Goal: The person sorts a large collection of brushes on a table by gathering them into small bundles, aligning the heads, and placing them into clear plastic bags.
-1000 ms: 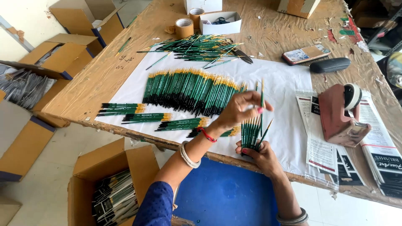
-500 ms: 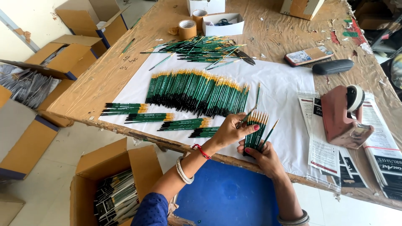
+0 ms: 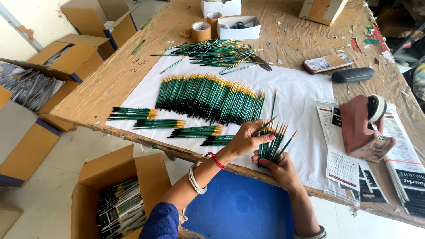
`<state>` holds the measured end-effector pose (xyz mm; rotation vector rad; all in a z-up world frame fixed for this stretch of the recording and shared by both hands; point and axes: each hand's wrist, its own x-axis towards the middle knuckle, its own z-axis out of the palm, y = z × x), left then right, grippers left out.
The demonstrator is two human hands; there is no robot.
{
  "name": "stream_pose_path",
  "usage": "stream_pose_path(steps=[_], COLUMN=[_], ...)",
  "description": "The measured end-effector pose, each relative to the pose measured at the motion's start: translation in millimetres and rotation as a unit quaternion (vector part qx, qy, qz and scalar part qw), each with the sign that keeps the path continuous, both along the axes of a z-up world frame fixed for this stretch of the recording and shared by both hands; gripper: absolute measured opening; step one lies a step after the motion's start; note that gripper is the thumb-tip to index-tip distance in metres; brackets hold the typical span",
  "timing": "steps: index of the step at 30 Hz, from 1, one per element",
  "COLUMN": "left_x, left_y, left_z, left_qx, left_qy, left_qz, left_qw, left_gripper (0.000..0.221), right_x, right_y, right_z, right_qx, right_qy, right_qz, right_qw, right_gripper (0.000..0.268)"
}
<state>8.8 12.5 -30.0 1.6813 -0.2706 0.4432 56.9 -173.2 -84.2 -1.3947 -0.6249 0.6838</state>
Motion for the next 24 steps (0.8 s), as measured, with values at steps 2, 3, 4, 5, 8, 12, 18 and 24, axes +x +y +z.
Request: stream_pose_path(steps=[2,3,4,5,8,12,18,24], left_x=[-3,-4,-4,-4,-3,7,7,-4], left_y=[-1,-1,-2,-3,-5,-5,-5,-1], left_z=[5,7,9,12,19,11,11,18], left_qx=[-0.008,-0.015,-0.015,-0.014,0.022,0.067,0.072,0.042], left_qy=[0.003,0.006,0.007,-0.01,-0.054,-0.099,-0.086,-0.043], left_qz=[-0.008,-0.016,-0.016,-0.014,0.015,0.047,0.04,0.016], left_qw=[1.0,1.0,1.0,1.0,0.998,0.992,0.993,0.998], left_gripper=[0.02,0.022,0.022,0.024,0.028,0.031,0.026,0.025], right_x=[1,2,2,2,5,4,3,4], right_y=[0,1,1,1,1,1,1,1], right_z=[-3,-4,-4,-4,-10,-7,-6,-8], right_qx=[-0.004,-0.007,-0.007,-0.004,0.001,0.011,0.017,0.022], right_qy=[0.012,0.024,0.024,0.028,0.023,0.018,0.018,0.017], right_qz=[-0.007,-0.014,-0.014,-0.017,-0.013,-0.006,-0.001,-0.004], right_qw=[1.0,1.0,1.0,0.999,1.0,1.0,1.0,1.0], right_gripper=[0.025,0.025,0.025,0.025,0.024,0.022,0.023,0.02])
